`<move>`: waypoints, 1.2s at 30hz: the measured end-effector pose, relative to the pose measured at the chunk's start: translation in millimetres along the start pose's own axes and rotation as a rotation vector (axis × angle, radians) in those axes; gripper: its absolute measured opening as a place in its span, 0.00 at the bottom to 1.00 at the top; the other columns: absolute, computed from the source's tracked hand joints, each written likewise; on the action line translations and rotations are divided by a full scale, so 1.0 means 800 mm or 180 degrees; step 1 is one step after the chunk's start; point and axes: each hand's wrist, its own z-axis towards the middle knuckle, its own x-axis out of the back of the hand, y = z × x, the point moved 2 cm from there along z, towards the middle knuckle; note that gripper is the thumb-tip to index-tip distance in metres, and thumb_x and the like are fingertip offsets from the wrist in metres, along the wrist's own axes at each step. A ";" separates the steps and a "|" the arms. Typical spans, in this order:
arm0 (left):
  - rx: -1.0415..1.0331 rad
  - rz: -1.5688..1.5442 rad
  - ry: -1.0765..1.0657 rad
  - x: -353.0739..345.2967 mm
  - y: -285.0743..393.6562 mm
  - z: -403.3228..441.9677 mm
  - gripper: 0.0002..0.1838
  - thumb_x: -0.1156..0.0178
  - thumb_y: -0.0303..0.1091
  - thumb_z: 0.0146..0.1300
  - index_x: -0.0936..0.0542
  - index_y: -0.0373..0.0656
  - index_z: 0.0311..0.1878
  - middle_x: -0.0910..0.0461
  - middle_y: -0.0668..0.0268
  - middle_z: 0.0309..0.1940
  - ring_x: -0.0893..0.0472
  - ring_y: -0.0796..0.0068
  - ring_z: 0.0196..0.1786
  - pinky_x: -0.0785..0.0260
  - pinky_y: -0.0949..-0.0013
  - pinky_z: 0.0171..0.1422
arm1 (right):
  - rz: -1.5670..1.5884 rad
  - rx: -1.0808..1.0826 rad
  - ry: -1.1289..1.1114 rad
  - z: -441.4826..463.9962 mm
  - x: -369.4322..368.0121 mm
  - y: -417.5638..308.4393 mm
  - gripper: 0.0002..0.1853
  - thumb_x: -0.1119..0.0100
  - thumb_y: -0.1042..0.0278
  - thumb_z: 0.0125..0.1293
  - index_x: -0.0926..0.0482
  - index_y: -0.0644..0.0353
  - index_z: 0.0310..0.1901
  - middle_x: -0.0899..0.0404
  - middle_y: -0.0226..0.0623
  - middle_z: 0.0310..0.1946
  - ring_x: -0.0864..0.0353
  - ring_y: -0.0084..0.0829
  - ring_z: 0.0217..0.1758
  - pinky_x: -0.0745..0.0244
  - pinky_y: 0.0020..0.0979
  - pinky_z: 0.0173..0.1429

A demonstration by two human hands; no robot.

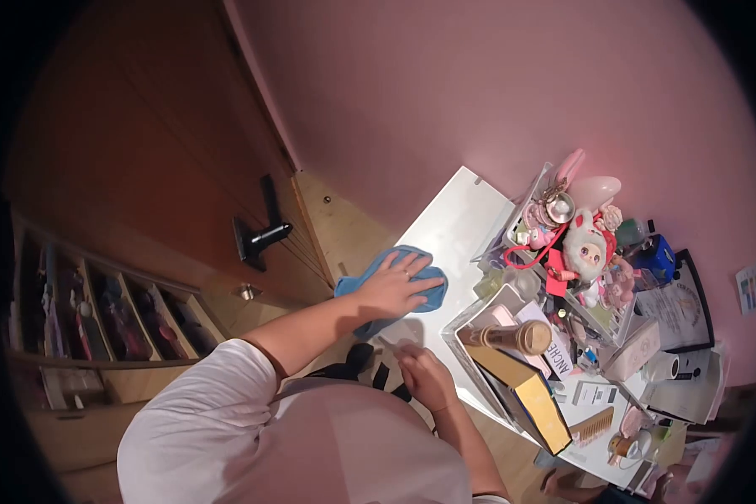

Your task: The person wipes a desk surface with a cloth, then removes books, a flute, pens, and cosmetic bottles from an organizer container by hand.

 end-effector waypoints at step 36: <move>0.0657 0.0659 -0.0054 -0.080 -0.076 0.293 0.24 0.55 0.41 0.64 0.32 0.44 0.62 0.37 0.58 0.63 0.42 0.59 0.68 0.54 0.51 0.71 | 0.0381 -0.0513 0.0174 0.051 -0.011 0.031 0.10 0.44 0.70 0.58 0.22 0.54 0.42 0.20 0.35 0.36 0.20 0.36 0.37 0.24 0.32 0.41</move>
